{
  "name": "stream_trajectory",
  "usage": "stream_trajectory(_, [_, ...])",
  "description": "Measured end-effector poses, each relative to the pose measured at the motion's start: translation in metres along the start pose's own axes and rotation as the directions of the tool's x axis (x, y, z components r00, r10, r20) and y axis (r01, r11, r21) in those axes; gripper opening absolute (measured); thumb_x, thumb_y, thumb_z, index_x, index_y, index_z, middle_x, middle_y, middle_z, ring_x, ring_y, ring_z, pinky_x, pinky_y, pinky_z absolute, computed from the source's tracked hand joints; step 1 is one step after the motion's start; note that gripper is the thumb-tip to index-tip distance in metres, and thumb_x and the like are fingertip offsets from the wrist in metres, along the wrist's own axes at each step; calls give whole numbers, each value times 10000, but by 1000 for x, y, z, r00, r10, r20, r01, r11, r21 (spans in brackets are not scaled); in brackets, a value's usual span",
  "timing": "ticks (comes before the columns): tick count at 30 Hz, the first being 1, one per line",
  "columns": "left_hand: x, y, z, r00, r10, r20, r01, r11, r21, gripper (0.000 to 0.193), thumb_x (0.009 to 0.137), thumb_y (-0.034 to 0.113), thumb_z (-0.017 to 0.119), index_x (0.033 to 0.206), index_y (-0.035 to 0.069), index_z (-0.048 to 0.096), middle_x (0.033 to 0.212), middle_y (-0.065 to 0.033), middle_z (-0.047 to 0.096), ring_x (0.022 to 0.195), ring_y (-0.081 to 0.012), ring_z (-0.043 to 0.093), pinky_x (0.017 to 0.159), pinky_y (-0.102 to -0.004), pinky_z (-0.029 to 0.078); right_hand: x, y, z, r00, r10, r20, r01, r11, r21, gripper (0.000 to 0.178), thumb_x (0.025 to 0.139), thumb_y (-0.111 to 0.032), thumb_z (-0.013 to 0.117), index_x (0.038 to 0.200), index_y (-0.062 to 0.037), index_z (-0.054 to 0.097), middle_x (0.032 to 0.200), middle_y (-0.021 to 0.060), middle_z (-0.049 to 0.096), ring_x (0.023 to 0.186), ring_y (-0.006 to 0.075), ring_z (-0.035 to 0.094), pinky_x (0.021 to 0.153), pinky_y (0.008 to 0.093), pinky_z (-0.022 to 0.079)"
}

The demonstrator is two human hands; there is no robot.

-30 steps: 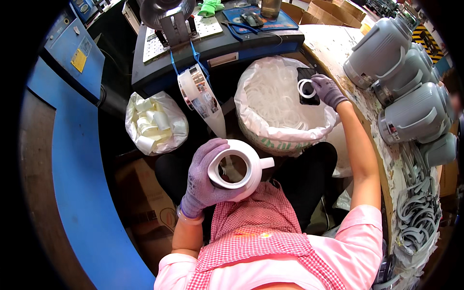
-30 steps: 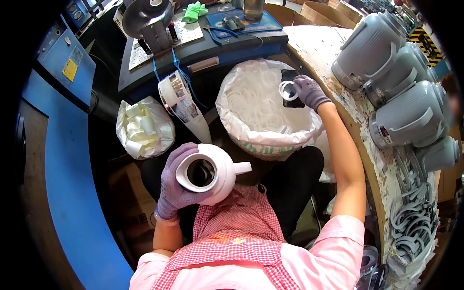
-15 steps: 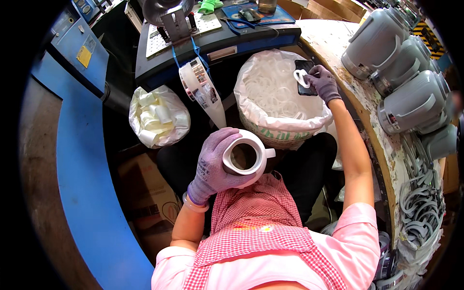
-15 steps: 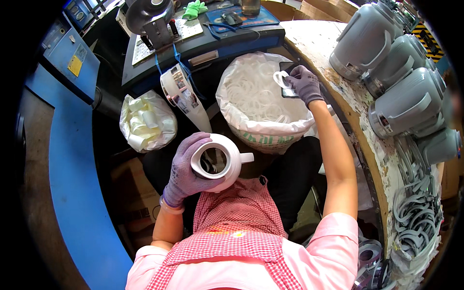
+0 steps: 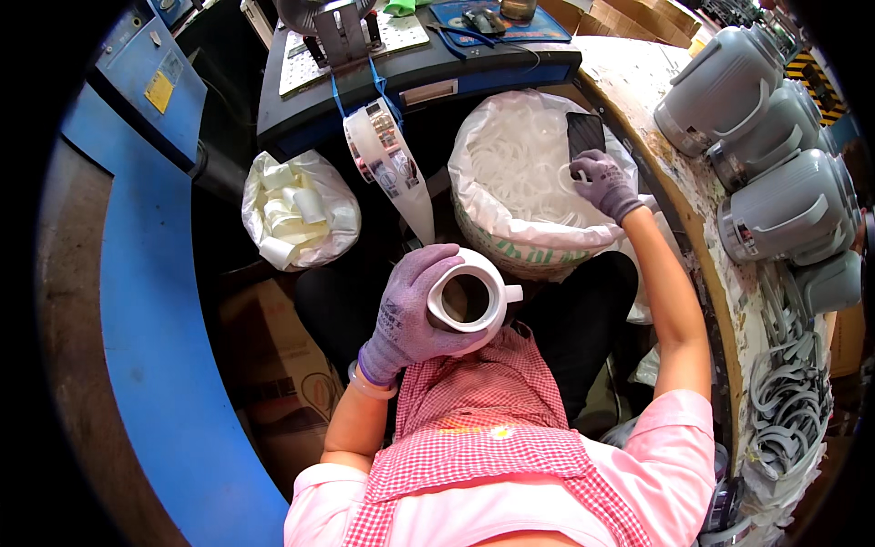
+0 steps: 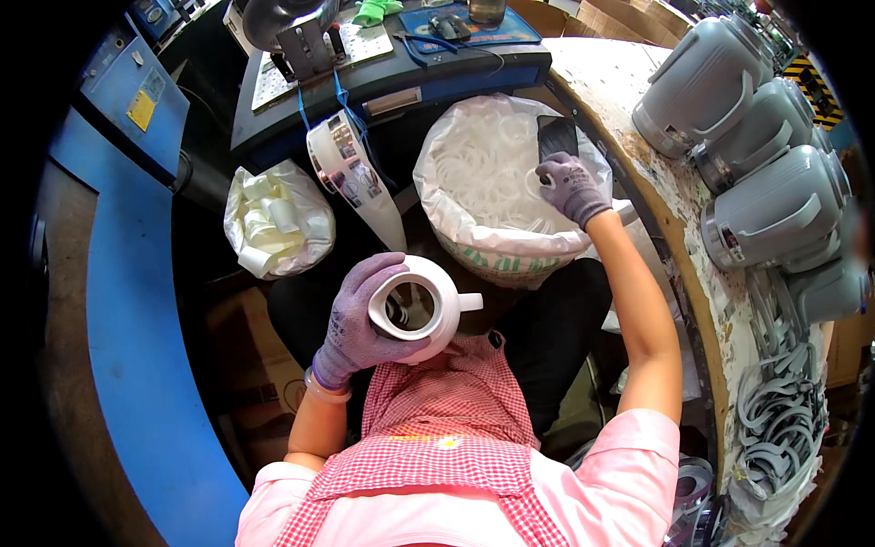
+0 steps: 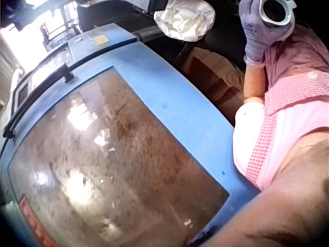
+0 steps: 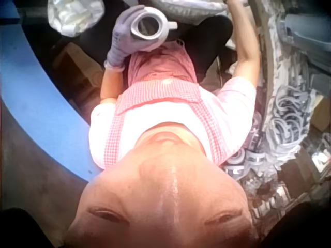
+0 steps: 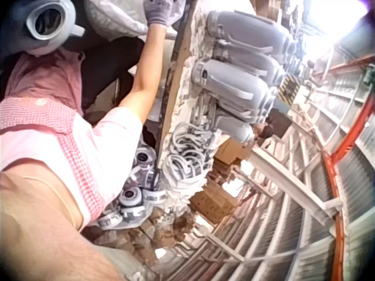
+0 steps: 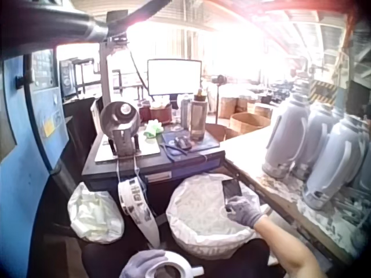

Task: The person assembles white electric kettles by inserting a black circular gasket into the base, attaching a white handle, and applying a label to the body. The person handles the kettles one at a time, placing the finished units on a nearby table.

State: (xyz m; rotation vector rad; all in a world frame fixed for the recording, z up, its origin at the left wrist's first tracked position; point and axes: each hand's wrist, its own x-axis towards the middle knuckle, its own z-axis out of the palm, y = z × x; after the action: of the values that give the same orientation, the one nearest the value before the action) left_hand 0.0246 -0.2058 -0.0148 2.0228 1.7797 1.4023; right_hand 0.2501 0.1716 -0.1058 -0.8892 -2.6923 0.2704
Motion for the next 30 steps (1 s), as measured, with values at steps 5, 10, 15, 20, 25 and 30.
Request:
stream_trajectory(5, [0,-6,1,1000,-15,0,15,1000,26,776,614,290,961,1256,2,636,1304,-207,626,1181,-372,645,1019,-445,533,-2,-12,0,985,-132,-111,112,979,-169,159,887,-250,735,940,-105,774,1138,101,701,1073,327,655,932,421,541])
stream_trajectory(10, [-5,-9,5,996,-78,-44,81,994,70,740,620,290,955,1238,16,654,1306,-208,625,1184,-367,642,1025,-446,528,1,4,-6,961,130,-242,-106,988,109,235,838,-322,797,886,-95,763,988,100,735,887,318,706,797,406,562])
stream_trajectory(15, [-8,-13,7,996,-57,-66,64,991,114,768,630,291,951,1272,16,632,1325,-211,618,1191,-376,635,1035,-457,516,2,-28,-35,998,-13,-59,17,997,70,322,854,-291,787,1070,-61,723,1284,180,635,1129,379,645,940,435,530])
stream_trajectory(20, [-5,-17,15,986,-46,-162,72,985,157,804,635,321,945,1287,-2,602,1301,-224,625,1146,-396,630,1010,-483,495,-31,-152,-84,936,-292,-199,350,843,409,471,969,-78,679,1425,-8,585,1320,193,661,1196,306,662,948,352,564])
stream_trajectory(25, [-2,-12,29,982,23,-190,12,983,184,796,620,339,940,1261,-7,617,1275,-213,650,1190,-390,626,1047,-511,468,-69,-235,-71,843,-532,-81,422,560,713,346,870,31,716,1198,-77,719,1077,128,737,824,258,729,724,348,582])
stream_trajectory(30, [-5,-1,37,986,-7,-164,52,962,270,736,602,305,905,1228,4,660,1249,-193,671,1216,-393,624,1077,-531,455,-67,-246,-54,805,-523,281,485,852,197,215,842,-137,704,1056,-125,681,1044,79,697,883,300,728,714,403,591])
